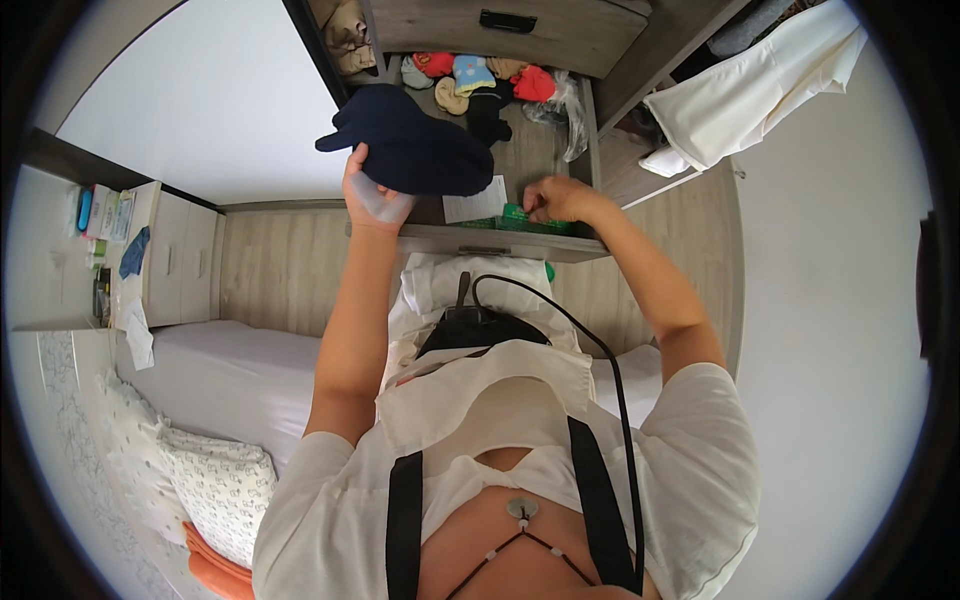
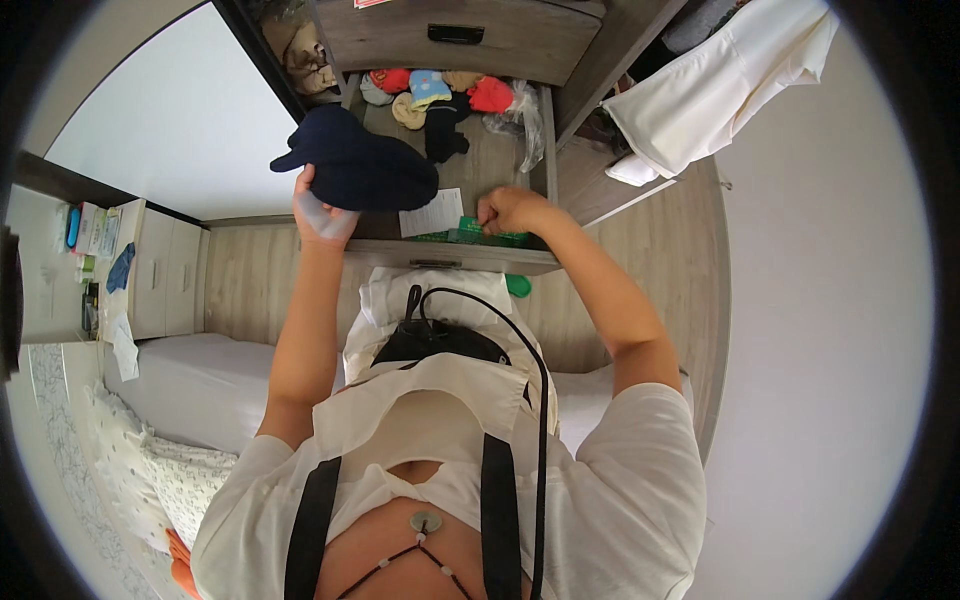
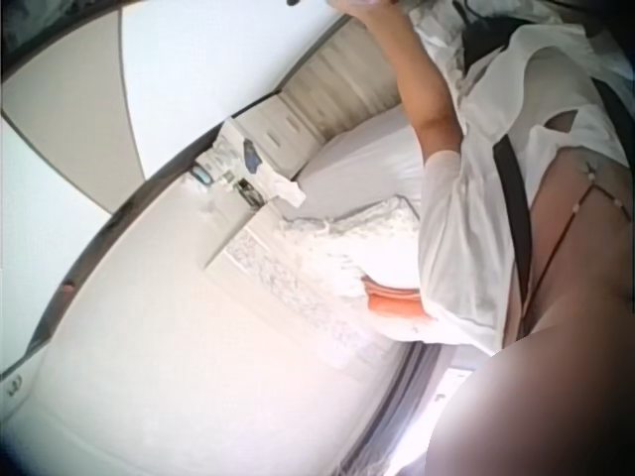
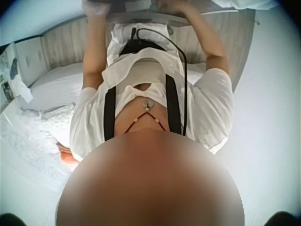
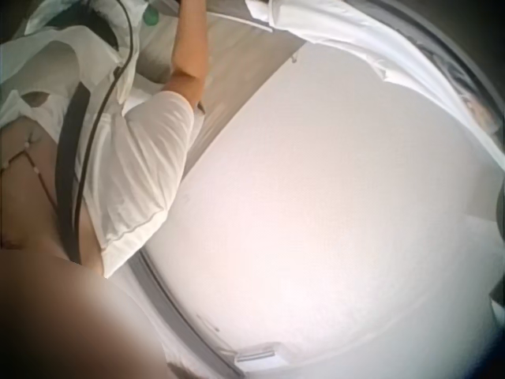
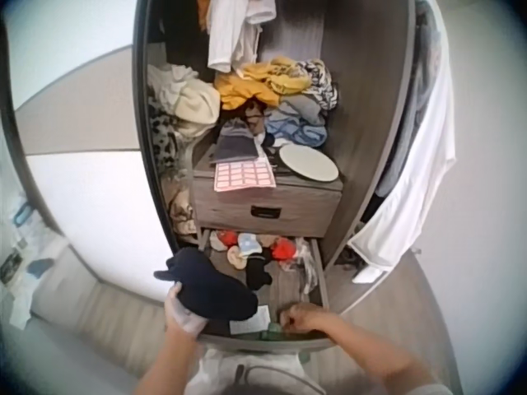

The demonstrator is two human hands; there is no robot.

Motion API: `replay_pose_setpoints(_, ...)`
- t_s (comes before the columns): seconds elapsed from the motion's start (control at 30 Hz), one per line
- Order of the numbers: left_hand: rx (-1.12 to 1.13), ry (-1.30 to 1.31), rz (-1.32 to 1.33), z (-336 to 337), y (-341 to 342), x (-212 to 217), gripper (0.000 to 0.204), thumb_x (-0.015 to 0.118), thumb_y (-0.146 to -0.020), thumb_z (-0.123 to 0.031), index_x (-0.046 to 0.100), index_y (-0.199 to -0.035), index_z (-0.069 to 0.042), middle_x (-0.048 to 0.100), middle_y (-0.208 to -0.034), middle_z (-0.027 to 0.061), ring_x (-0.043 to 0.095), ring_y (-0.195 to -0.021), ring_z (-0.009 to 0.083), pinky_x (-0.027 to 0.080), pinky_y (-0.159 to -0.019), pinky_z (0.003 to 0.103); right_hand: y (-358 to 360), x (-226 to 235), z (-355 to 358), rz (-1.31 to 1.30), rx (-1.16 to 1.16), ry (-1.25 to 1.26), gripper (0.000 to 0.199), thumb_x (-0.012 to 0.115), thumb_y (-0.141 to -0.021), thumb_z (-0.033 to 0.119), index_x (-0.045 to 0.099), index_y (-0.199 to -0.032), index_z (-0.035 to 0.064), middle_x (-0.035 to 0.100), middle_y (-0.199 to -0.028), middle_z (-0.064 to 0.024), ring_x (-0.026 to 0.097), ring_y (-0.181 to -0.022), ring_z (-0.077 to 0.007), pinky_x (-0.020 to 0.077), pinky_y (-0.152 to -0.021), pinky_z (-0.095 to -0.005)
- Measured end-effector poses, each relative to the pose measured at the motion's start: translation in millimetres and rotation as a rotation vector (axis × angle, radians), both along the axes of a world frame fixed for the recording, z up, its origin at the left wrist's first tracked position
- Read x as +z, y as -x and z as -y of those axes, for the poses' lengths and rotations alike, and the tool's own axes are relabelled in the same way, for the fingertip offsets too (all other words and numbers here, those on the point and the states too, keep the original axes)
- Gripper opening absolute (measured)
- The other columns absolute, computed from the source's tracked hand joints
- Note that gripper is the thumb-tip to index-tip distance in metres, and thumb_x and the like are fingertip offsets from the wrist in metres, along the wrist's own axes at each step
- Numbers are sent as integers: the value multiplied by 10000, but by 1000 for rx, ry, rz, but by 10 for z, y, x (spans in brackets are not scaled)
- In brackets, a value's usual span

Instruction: The person sorts through items in a drawer, handling a white cloth, a sheet of red-and-white labels, a small gray pouch, and several small plastic bags.

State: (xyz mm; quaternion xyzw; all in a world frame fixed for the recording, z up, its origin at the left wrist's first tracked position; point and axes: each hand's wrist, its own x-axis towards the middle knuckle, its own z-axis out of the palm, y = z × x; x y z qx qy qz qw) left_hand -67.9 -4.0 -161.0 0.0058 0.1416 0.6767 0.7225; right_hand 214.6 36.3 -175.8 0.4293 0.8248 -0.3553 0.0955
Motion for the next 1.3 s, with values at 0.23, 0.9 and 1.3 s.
replay_pose_setpoints(0.23, 1, -68, 164, 0, 129, 3, 291, 359, -857, -308, 555, -813, -97, 301, -378, -1, 276, -284, 157, 447, -510, 251, 335, -160, -256, -177, -26, -387, 388, 696, -669, 227, 570, -1012, 96, 584, -980, -131, 558, -911, -309, 447, -764, -380)
replay_pose_setpoints(0.9, -61, -190, 155, 8, 120, -48, 297, 374, -845, -323, 545, -813, -82, 317, -382, 2, 297, -302, 162, 451, -539, 264, 312, -83, -297, -402, -136, 79, 105, 633, -759, 67, 538, -794, 39, 528, -651, 3, 508, -631, -76, 439, -558, -240)
replay_pose_setpoints(1.3, -18, -162, 193, 7, 124, -43, 274, 387, -839, -317, 551, -841, -97, 317, -384, -1, 286, -298, 158, 451, -531, 261, -65, 56, -326, -610, -350, -263, 107, 585, -746, -15, 616, -834, 39, 635, -923, -60, 573, -865, -143, 442, -761, -245)
